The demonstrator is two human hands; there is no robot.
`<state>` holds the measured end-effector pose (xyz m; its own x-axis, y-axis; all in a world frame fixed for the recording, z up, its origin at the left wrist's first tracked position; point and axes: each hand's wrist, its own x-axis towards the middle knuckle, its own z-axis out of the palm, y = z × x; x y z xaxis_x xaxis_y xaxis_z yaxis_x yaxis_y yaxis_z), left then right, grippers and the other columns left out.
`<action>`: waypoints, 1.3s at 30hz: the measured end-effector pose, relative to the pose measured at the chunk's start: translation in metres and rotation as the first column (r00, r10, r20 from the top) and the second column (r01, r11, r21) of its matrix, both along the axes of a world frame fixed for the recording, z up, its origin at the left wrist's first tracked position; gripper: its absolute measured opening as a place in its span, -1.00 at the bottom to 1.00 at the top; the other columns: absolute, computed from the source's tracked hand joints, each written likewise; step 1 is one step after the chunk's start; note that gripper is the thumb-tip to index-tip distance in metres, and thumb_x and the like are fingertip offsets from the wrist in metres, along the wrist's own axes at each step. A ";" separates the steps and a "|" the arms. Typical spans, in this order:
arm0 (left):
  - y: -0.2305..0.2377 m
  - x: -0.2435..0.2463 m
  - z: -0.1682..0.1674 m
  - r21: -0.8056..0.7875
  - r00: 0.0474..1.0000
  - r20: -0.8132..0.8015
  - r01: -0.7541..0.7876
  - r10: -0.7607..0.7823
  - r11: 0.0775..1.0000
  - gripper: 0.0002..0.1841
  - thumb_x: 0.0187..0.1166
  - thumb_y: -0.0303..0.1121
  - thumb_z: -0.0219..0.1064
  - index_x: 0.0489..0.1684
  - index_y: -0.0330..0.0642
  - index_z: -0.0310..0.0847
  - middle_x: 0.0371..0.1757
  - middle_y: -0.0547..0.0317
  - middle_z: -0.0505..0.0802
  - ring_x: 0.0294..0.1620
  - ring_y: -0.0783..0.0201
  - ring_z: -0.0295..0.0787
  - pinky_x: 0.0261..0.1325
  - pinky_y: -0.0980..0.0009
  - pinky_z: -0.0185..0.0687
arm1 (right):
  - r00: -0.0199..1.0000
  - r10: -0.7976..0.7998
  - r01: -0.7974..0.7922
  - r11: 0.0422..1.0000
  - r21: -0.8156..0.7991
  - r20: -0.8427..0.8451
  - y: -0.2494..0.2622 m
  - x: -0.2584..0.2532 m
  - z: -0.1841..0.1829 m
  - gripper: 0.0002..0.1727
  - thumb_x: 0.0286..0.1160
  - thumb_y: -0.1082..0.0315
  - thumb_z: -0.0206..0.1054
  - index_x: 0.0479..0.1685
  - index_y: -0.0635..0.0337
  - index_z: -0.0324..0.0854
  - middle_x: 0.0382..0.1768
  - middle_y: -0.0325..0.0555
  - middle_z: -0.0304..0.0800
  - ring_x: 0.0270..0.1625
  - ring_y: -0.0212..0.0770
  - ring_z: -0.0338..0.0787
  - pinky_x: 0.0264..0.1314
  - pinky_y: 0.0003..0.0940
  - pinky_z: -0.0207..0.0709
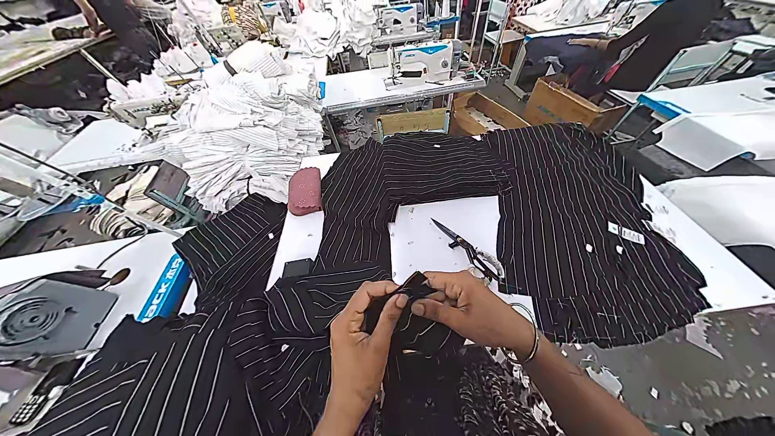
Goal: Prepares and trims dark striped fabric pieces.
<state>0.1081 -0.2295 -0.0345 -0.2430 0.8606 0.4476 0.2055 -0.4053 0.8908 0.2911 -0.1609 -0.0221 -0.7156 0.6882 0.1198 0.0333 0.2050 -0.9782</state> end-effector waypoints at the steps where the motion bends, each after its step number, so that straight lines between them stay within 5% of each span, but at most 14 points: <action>1: 0.001 0.000 -0.002 -0.004 1.000 0.005 0.001 -0.001 1.000 -0.87 0.55 -0.24 0.44 -0.20 -0.06 0.81 -0.18 0.53 0.86 -0.11 0.68 0.77 0.05 0.72 0.69 | 0.999 0.000 -0.001 1.000 0.024 0.050 0.001 0.002 0.004 -0.75 0.68 0.18 0.33 -0.11 0.22 0.68 -0.47 -0.47 0.73 -0.44 -0.80 0.57 -0.36 -0.82 0.40; 4: 0.006 -0.005 -0.005 0.015 0.999 -0.035 -0.012 0.013 1.000 -0.87 0.51 -0.19 0.47 -0.25 0.01 0.86 -0.25 0.56 0.81 -0.13 0.69 0.70 0.02 0.76 0.61 | 0.990 -0.078 0.050 0.972 0.231 0.115 0.008 0.011 0.007 -0.69 0.57 0.16 0.43 -0.28 0.27 0.84 -0.39 -0.26 0.85 -0.30 -0.71 0.68 -0.20 -0.75 0.48; 7: 0.011 -0.010 -0.005 0.024 1.000 -0.019 0.008 -0.007 1.000 -0.88 0.52 -0.19 0.47 -0.24 0.04 0.88 -0.20 0.60 0.89 -0.09 0.70 0.77 0.08 0.72 0.67 | 0.988 -0.124 0.080 0.919 0.386 0.091 0.012 0.017 0.005 -0.72 0.54 0.17 0.45 -0.22 0.23 0.90 -0.27 -0.16 0.93 -0.16 -0.60 0.80 -0.05 -0.69 0.56; 13: 0.017 -0.007 -0.004 -0.251 0.915 0.394 0.200 -0.089 0.947 -0.85 0.62 -0.50 0.25 -0.20 -0.14 0.77 -0.35 0.42 0.90 -0.33 0.58 0.83 -0.18 0.60 0.79 | 0.987 -0.161 0.152 0.955 0.253 0.012 0.011 0.005 -0.022 -0.77 0.47 0.25 0.50 -0.21 0.26 0.89 -0.20 -0.17 0.95 -0.09 -0.63 0.80 0.05 -0.69 0.58; 17: 0.019 -0.012 -0.014 -0.381 0.819 0.565 0.365 -0.098 0.850 -0.76 0.67 -0.49 0.11 -0.23 -0.19 0.76 -0.38 0.23 0.93 -0.37 0.46 0.88 -0.24 0.52 0.83 | 0.961 -0.144 0.123 0.987 0.102 0.235 0.025 0.009 -0.089 -0.82 0.50 0.36 0.43 -0.11 0.27 0.89 -0.13 -0.04 0.94 -0.03 -0.33 0.87 0.15 -0.33 0.66; 20: 0.020 -0.017 -0.024 -0.375 0.768 0.625 0.451 -0.138 0.810 -0.75 0.69 -0.42 0.12 -0.27 -0.14 0.77 -0.37 0.20 0.95 -0.38 0.47 0.90 -0.26 0.55 0.82 | 0.772 -0.341 0.236 0.937 0.256 0.537 0.038 0.041 -0.135 -0.71 0.62 0.24 0.34 -0.04 0.27 0.86 0.00 0.15 0.89 0.15 0.09 0.84 0.32 0.08 0.59; 23: 0.022 -0.018 -0.029 -0.346 0.721 0.672 0.505 -0.167 0.790 -0.79 0.69 -0.38 0.20 -0.26 -0.11 0.79 -0.37 0.19 0.95 -0.39 0.47 0.90 -0.28 0.57 0.82 | 0.516 -0.521 0.359 0.852 0.381 0.680 0.054 0.071 -0.162 -0.62 0.67 0.35 0.17 0.32 0.35 0.66 0.38 0.37 0.64 0.47 0.35 0.62 0.52 0.21 0.44; 27: 0.032 -0.013 -0.028 -0.343 0.750 0.627 0.508 -0.210 0.790 -0.78 0.69 -0.44 0.14 -0.25 -0.13 0.74 -0.36 0.18 0.96 -0.38 0.48 0.91 -0.29 0.58 0.80 | 0.335 -0.502 0.429 0.835 0.346 0.797 0.065 0.080 -0.163 -0.44 0.63 0.30 0.26 0.55 0.41 0.40 0.52 0.37 0.46 0.57 0.28 0.52 0.57 0.04 0.45; 31: 0.040 -0.010 -0.025 -0.343 0.801 0.547 0.480 -0.243 0.808 -0.77 0.68 -0.51 0.10 -0.23 -0.17 0.73 -0.38 0.21 0.94 -0.37 0.45 0.90 -0.23 0.55 0.82 | 0.201 -0.354 0.358 0.894 0.268 0.913 0.078 0.088 -0.150 -0.38 0.60 -0.02 0.26 0.37 0.38 0.54 0.40 0.33 0.60 0.52 0.27 0.57 0.36 0.21 0.53; 33: 0.043 -0.008 -0.023 -0.341 0.811 0.524 0.481 -0.262 0.808 -0.79 0.68 -0.53 0.11 -0.21 -0.18 0.71 -0.37 0.23 0.94 -0.36 0.44 0.91 -0.22 0.55 0.82 | 0.250 -0.276 0.321 0.928 0.190 0.928 0.083 0.102 -0.148 -0.40 0.58 -0.09 0.26 0.20 0.36 0.65 0.18 0.32 0.74 0.34 0.28 0.69 0.29 0.28 0.50; 35: 0.044 -0.007 -0.022 -0.339 0.825 0.497 0.470 -0.269 0.815 -0.79 0.68 -0.53 0.11 -0.21 -0.18 0.70 -0.37 0.25 0.93 -0.35 0.46 0.90 -0.21 0.56 0.81 | 0.499 -0.235 0.358 0.932 0.049 0.834 0.078 0.115 -0.150 -0.57 0.66 0.10 0.28 0.03 0.39 0.72 -0.16 0.23 0.79 -0.04 0.14 0.76 0.10 0.17 0.51; 36: 0.046 -0.007 -0.021 -0.331 0.830 0.488 0.462 -0.270 0.823 -0.79 0.69 -0.53 0.11 -0.20 -0.18 0.71 -0.37 0.26 0.93 -0.35 0.47 0.89 -0.20 0.57 0.81 | 0.669 -0.231 0.387 0.920 -0.065 0.707 0.069 0.119 -0.152 -0.69 0.69 0.25 0.24 -0.03 0.38 0.71 -0.30 0.03 0.75 -0.24 -0.11 0.69 -0.06 -0.08 0.51; 37: 0.047 -0.007 -0.020 -0.327 0.833 0.486 0.454 -0.265 0.829 -0.77 0.70 -0.53 0.09 -0.20 -0.18 0.71 -0.36 0.27 0.93 -0.34 0.49 0.89 -0.20 0.58 0.81 | 0.812 -0.218 0.382 0.900 -0.212 0.541 0.055 0.119 -0.149 -0.77 0.69 0.38 0.18 0.00 0.36 0.66 -0.29 -0.16 0.80 -0.27 -0.35 0.73 -0.09 -0.33 0.61; 39: 0.051 -0.005 -0.019 -0.331 0.831 0.500 0.443 -0.243 0.833 -0.74 0.73 -0.54 0.05 -0.21 -0.18 0.70 -0.36 0.26 0.95 -0.35 0.51 0.89 -0.22 0.59 0.80 | 0.953 -0.194 0.283 0.849 -0.446 0.234 0.021 0.111 -0.131 -0.87 0.68 0.46 0.08 0.04 0.21 0.48 -0.20 -0.28 0.90 -0.22 -0.44 0.86 -0.12 -0.49 0.71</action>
